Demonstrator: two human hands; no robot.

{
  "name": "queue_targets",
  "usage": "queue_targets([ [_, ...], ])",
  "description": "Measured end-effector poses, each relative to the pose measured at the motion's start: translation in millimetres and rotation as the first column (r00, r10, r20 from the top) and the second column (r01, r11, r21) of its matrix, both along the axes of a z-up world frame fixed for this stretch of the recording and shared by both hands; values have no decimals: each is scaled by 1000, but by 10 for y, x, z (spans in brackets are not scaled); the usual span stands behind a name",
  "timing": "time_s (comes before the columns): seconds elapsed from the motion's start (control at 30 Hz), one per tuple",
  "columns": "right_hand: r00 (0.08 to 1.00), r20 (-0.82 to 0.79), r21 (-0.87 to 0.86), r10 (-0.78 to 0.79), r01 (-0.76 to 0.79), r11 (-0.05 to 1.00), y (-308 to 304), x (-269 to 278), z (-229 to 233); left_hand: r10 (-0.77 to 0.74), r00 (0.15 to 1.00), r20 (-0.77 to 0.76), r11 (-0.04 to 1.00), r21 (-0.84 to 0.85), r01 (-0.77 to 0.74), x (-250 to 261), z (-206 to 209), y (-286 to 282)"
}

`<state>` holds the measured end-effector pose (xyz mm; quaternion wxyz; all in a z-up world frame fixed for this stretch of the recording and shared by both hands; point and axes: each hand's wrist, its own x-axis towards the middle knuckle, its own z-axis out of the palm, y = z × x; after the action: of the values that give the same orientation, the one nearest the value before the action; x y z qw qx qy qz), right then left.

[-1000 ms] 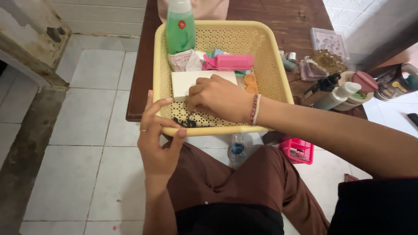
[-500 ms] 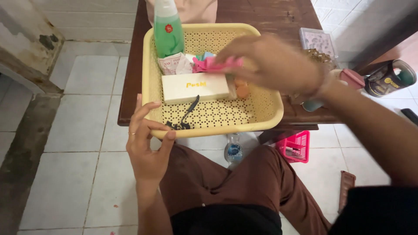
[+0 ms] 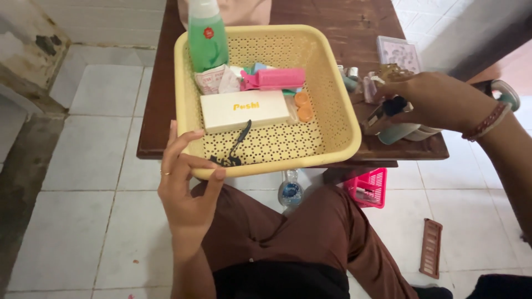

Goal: The person places various personal care items into a yellow plastic basket held on their lap. They add a tube, a white box, a small orange item, a pink hair clip, a black hair tie, a small bottle, and several small plastic containers one by one.

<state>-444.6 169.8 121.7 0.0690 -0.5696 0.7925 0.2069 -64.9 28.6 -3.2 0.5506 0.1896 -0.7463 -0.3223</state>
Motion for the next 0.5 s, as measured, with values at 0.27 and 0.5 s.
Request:
queue_targets([
  [0.27,994,-105,-129,4,-17,991,-125,211,356,-19,999,-35,999,31,20,-1,39,11],
  [0.5,879,-294,-501,374,-475,723,-154,418,593,-28,999,-27,999,46,29,14,56,12],
])
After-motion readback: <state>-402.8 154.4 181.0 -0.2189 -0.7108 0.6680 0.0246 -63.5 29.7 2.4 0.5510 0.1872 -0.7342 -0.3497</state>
